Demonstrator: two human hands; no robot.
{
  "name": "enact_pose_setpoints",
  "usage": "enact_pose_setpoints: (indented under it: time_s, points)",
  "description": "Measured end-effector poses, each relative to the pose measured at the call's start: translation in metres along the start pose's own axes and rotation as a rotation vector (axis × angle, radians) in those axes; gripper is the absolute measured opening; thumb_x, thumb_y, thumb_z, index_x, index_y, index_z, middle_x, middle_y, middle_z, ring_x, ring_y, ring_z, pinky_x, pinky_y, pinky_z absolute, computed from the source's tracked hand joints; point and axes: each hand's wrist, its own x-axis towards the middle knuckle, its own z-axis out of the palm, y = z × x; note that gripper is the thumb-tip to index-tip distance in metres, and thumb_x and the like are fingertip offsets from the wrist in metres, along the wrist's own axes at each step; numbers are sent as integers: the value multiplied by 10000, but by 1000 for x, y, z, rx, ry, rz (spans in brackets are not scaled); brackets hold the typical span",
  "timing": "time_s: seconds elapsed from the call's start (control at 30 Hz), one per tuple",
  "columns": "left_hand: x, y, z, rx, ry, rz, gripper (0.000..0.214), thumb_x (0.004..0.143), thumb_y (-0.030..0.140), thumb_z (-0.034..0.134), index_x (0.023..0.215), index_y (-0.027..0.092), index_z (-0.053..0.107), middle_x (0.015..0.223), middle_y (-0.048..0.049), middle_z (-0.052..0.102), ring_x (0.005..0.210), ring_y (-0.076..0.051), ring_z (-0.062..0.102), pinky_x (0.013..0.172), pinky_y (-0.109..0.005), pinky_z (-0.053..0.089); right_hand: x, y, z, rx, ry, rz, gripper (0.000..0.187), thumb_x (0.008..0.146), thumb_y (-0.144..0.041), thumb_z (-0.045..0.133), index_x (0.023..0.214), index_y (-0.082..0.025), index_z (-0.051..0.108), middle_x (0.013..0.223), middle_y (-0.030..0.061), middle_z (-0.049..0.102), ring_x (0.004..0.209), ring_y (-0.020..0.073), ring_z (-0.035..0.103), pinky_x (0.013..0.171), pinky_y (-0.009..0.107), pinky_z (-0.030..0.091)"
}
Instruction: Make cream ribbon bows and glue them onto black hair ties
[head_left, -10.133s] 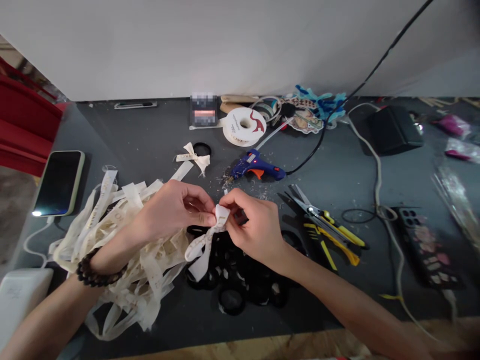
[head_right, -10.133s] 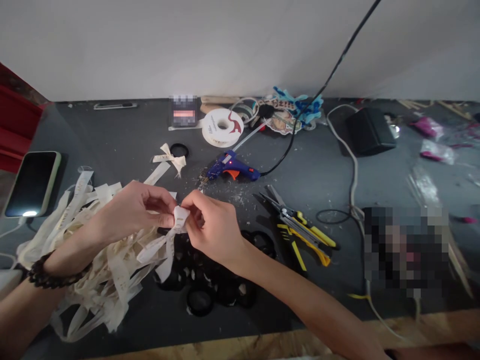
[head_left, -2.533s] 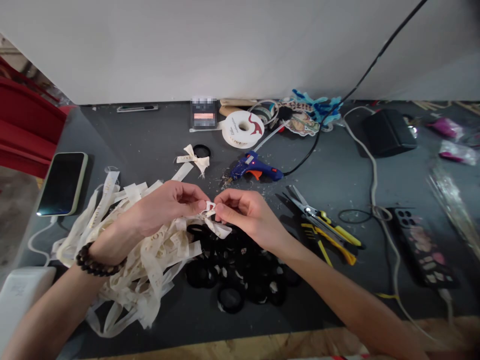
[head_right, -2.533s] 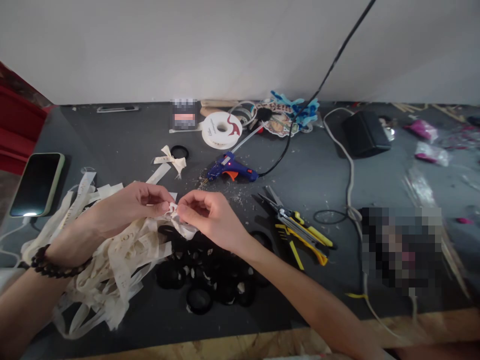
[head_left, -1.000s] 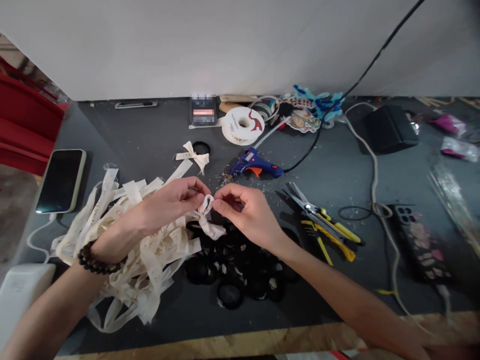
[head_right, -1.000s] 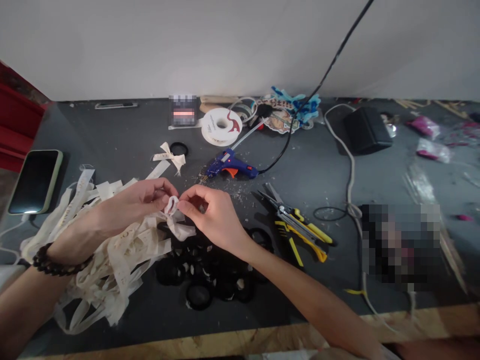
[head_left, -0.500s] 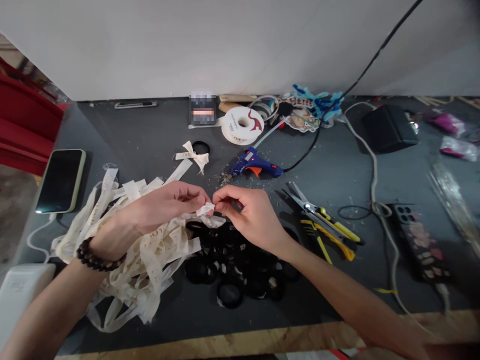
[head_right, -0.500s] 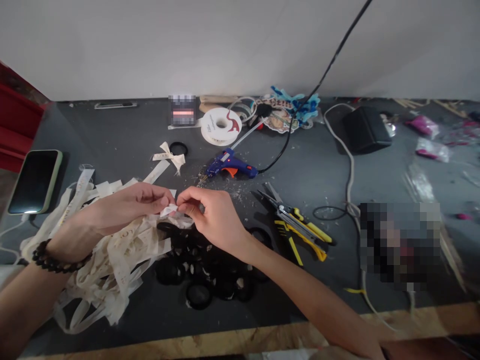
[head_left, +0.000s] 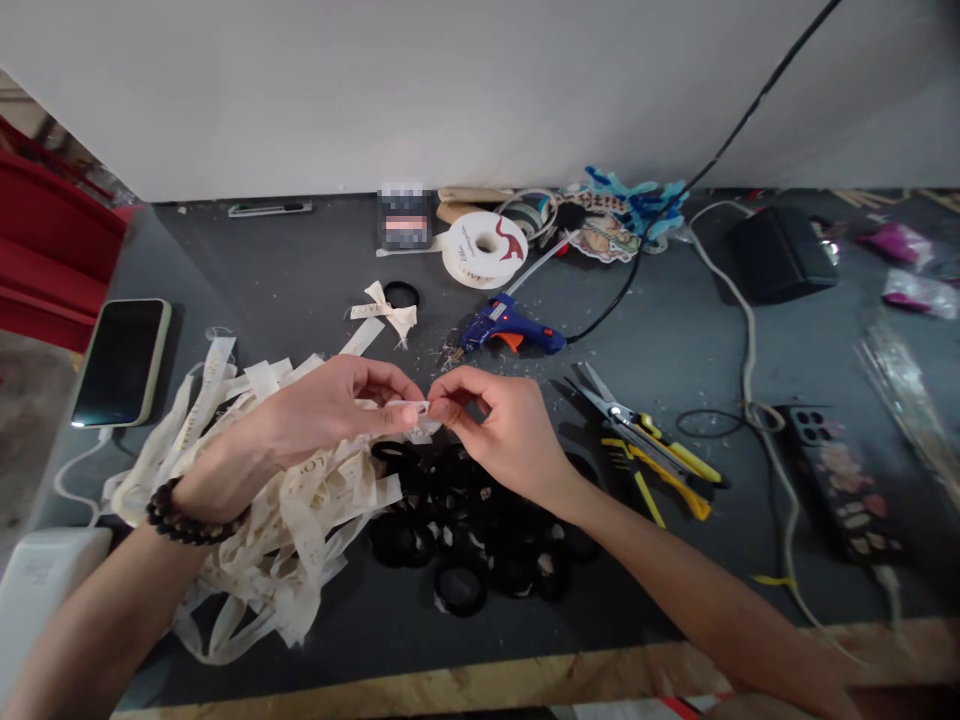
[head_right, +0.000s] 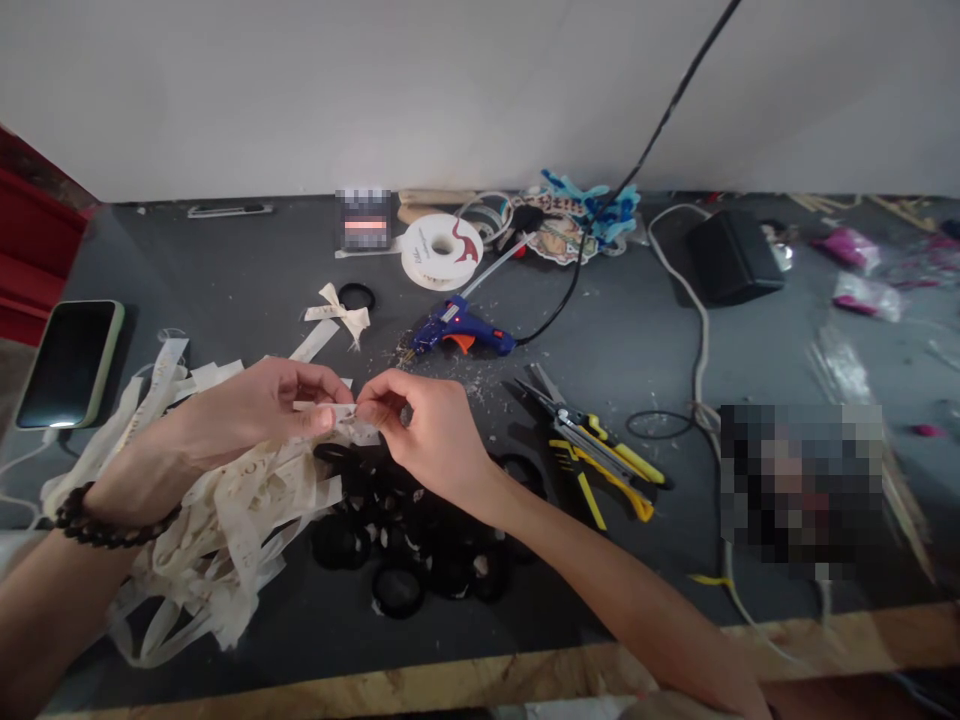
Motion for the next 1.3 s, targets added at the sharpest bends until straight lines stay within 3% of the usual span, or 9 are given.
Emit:
enact_pose_setpoints:
  time_s: [0.2,0.33,0.5,0.6,0.73,0.97,1.07,1.2,1.3]
  points:
    - [0,5,1,30,29,-30,253,876,470,760,922,221,771,782,13,609,669,-111,453,595,-240,318,1,-1,1,-22,-10,-4,72,914,-212,712,842,-204,714,742,-35,725,681,117,656,668,224,447]
    - [1,6,3,-26,-20,-43,247,843,448,791,862,203,760,756,16,588,657,-109,443,600,-239,326,0,-2,0,-37,-43,-36,85,915,-161,652,848,-197,692,754,-23,719,688,126,649,676,238,450]
    - [0,4,2,-9,55,-9,256,874,467,754,880,211,756,801,5,625,680,-118,474,616,-241,340,0,-1,-4,110,-88,45,201,999,-321,606,899,-199,731,783,3,745,648,129,621,609,253,430]
    - [0,4,2,14,100,0,271,862,476,762,880,206,756,789,2,620,669,-121,470,609,-243,343,0,-1,-5,176,-67,104,168,942,-359,706,893,-206,754,806,8,757,690,143,648,631,253,456]
    - [-1,6,1,4,39,-19,254,848,464,772,878,213,750,797,4,622,672,-123,491,597,-240,344,-1,-1,-5,186,-83,120,87,892,-296,756,880,-212,736,765,-16,727,699,145,656,648,248,468]
    - [-3,7,-2,40,-134,1,278,886,460,736,821,199,666,945,-11,609,720,-122,478,629,-241,374,0,-7,-5,-78,-70,-136,139,952,-149,596,841,-206,658,792,-9,716,714,138,627,708,261,436]
    - [-5,9,-3,108,-196,-10,321,899,467,721,769,189,627,851,4,537,661,-113,400,589,-249,327,1,-7,-7,-2,-146,-93,133,963,-168,597,842,-208,635,775,-18,682,684,127,592,678,252,423]
    - [-6,13,-2,55,-169,-63,257,900,454,723,959,210,672,802,16,506,668,-121,414,588,-246,317,1,-3,-10,154,-211,-8,129,980,-246,623,858,-206,628,748,-30,632,660,116,547,638,247,397]
    - [-5,14,-1,-38,-130,-63,285,884,465,744,954,201,663,811,18,517,684,-119,424,606,-236,344,1,-1,-10,239,-208,42,193,960,-358,688,859,-203,635,736,-27,624,652,120,541,603,247,385]
